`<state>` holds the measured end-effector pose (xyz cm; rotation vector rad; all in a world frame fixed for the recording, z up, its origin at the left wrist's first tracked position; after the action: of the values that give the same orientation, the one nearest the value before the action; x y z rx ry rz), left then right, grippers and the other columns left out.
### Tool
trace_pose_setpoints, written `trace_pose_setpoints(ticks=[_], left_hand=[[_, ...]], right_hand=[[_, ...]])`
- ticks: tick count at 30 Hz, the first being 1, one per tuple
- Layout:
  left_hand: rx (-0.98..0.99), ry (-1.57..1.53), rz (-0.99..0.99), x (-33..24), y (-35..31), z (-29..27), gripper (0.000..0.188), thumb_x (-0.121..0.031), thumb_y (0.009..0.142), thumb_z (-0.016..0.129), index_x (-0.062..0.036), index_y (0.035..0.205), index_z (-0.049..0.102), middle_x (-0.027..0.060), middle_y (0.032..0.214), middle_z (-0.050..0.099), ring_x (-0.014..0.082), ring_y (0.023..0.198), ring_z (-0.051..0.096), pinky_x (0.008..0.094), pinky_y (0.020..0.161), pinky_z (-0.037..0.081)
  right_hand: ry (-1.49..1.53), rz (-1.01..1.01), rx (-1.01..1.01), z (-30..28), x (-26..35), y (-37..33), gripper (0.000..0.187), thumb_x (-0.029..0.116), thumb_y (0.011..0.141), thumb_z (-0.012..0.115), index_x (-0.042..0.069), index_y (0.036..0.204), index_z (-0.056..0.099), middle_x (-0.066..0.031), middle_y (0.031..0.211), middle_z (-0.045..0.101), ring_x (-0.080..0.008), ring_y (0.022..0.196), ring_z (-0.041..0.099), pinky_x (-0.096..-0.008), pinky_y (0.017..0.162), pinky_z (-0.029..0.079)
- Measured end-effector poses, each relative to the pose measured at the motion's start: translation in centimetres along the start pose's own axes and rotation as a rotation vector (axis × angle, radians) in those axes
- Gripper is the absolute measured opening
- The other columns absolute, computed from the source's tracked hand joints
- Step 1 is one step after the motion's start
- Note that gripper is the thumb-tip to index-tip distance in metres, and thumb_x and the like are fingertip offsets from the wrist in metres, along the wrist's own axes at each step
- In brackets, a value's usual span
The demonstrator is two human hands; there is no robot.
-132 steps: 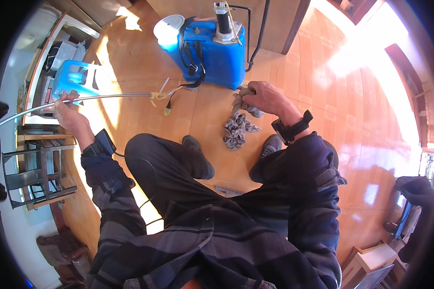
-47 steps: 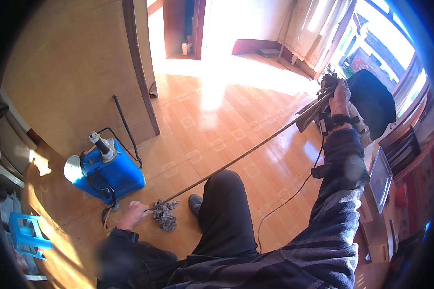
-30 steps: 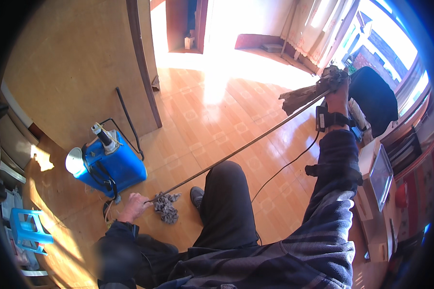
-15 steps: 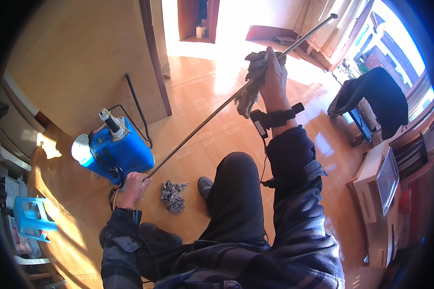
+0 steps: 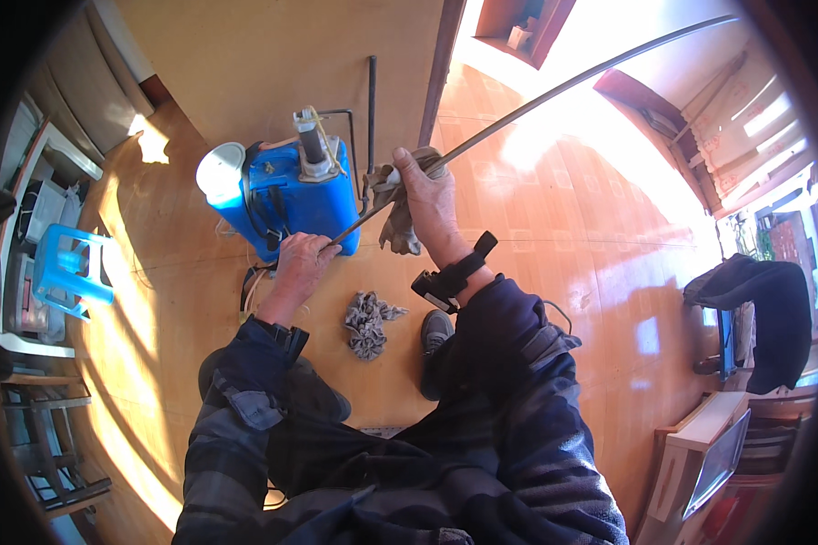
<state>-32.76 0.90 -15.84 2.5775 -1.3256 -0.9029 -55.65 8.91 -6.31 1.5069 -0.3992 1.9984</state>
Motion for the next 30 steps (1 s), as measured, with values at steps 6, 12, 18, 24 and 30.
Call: trace_pose_setpoints(ticks=[6, 12, 18, 24, 30], left_hand=[[-0.007, 0.032, 0.054, -0.1, -0.5, -1.1, 0.016, -0.021, 0.091, 0.081, -0.0069, 0.098, 0.077, 0.0062, 0.088, 0.072, 0.029, 0.097, 0.068, 0.0458, 0.093, 0.048], [-0.059, 0.03, 0.05, -0.7, -0.2, -1.1, 0.02, -0.031, 0.098, 0.076, -0.0105, 0.099, 0.077, 0.0046, 0.089, 0.071, 0.0279, 0.097, 0.067, 0.0459, 0.097, 0.046], [-0.093, 0.02, -0.015, -0.6, -0.7, -0.1, 0.021, -0.034, 0.096, 0.075, -0.0132, 0.095, 0.078, 0.0025, 0.088, 0.072, 0.0262, 0.095, 0.066, 0.0437, 0.097, 0.044], [-0.041, 0.034, -0.025, -1.7, -0.8, 1.7, 0.024, -0.037, 0.096, 0.075, -0.0138, 0.092, 0.081, 0.0026, 0.084, 0.072, 0.025, 0.095, 0.066, 0.044, 0.097, 0.043], [-0.173, -0.043, -0.021, -3.4, 0.9, 0.3, 0.024, -0.036, 0.095, 0.076, -0.0135, 0.091, 0.081, 0.0029, 0.085, 0.073, 0.0254, 0.094, 0.065, 0.0439, 0.097, 0.044]], right_hand=[[-0.125, 0.331, 0.378, 4.2, -6.4, -4.0, 0.028, 0.032, 0.105, 0.075, 0.005, 0.103, 0.069, -0.0015, 0.089, 0.074, -0.0069, 0.072, 0.063, -0.0255, 0.063, 0.052], [-0.184, 0.199, 0.336, 1.5, -1.8, -1.8, 0.024, 0.028, 0.105, 0.073, 0.005, 0.108, 0.071, -0.004, 0.096, 0.075, -0.0069, 0.075, 0.06, -0.0247, 0.065, 0.048], [0.35, -0.248, 0.187, -4.3, 11.6, 0.1, 0.061, 0.037, 0.108, 0.051, -0.004, 0.15, 0.035, -0.0241, 0.151, 0.039, -0.0334, 0.14, 0.04, -0.0437, 0.114, 0.041], [0.044, -0.272, 0.295, -5.7, 16.2, -0.7, 0.076, 0.028, 0.11, 0.044, -0.01, 0.168, 0.013, -0.031, 0.175, 0.016, -0.0385, 0.164, 0.02, -0.0508, 0.133, 0.025], [-0.321, -0.309, 0.179, -3.3, 7.8, -1.2, 0.043, 0.026, 0.115, 0.045, 0.002, 0.15, 0.053, -0.0179, 0.147, 0.063, -0.0272, 0.129, 0.066, -0.0357, 0.105, 0.049]])
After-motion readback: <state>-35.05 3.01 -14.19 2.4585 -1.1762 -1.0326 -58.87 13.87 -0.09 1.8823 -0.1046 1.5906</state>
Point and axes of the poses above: each hand's wrist, its own y-axis towards the middle knuckle, its own z-axis out of the palm, x = y × z, the point moved 5 cm from there along y, towards the middle knuckle
